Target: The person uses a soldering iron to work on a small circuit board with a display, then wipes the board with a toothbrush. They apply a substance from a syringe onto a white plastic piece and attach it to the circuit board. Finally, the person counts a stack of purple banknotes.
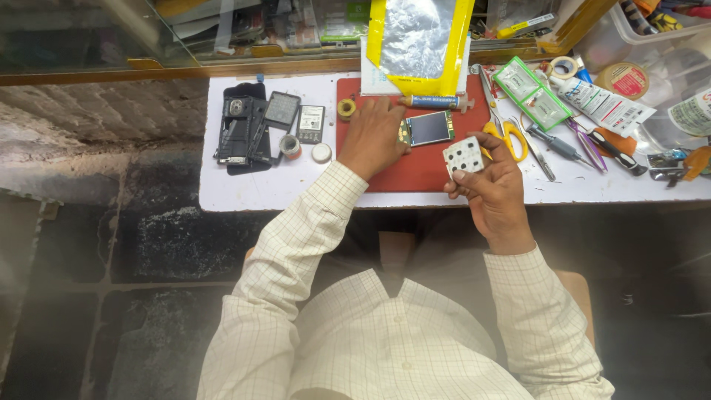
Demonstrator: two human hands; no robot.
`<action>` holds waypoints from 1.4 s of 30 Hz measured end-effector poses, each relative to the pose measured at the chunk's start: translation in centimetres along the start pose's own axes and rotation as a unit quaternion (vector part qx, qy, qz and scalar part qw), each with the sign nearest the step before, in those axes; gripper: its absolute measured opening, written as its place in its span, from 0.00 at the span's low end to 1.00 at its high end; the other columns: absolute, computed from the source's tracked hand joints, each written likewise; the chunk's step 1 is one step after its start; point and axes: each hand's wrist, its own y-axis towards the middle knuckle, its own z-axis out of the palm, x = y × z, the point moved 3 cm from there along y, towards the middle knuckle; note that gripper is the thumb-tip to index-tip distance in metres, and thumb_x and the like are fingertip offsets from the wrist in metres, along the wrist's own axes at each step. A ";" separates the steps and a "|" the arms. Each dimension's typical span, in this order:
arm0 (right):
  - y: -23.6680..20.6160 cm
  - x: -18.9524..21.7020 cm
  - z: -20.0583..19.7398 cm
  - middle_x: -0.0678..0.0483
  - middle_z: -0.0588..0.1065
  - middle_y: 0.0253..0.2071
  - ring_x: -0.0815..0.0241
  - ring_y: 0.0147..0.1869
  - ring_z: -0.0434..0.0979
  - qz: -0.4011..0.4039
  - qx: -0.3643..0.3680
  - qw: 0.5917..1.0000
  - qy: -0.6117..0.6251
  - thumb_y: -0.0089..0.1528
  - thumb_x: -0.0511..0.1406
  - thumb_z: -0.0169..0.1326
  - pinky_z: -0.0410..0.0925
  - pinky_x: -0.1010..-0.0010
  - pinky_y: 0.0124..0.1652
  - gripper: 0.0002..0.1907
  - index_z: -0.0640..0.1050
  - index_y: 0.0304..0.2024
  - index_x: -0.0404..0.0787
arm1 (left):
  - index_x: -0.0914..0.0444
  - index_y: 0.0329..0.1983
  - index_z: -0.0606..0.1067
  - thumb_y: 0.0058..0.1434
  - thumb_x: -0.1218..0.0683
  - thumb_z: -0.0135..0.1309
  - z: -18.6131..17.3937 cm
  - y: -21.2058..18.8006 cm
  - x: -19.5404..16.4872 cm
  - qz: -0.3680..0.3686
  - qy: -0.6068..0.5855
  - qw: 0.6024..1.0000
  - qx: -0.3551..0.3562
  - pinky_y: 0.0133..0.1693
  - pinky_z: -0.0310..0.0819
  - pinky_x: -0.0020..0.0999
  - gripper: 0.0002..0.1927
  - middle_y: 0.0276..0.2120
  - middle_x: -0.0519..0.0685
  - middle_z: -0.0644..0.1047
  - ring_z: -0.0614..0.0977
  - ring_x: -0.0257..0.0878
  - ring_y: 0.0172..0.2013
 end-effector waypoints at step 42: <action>-2.7 2.0 3.9 0.51 0.74 0.53 0.56 0.62 0.74 -0.425 -0.059 0.845 -0.319 0.60 0.17 0.60 0.70 0.63 0.65 0.14 0.76 0.41 0.37 | 0.61 0.69 0.55 0.69 0.62 0.48 2.5 -4.0 0.5 -0.084 -0.793 0.599 0.075 0.59 0.77 0.46 0.27 0.63 0.63 0.73 0.80 0.50 0.57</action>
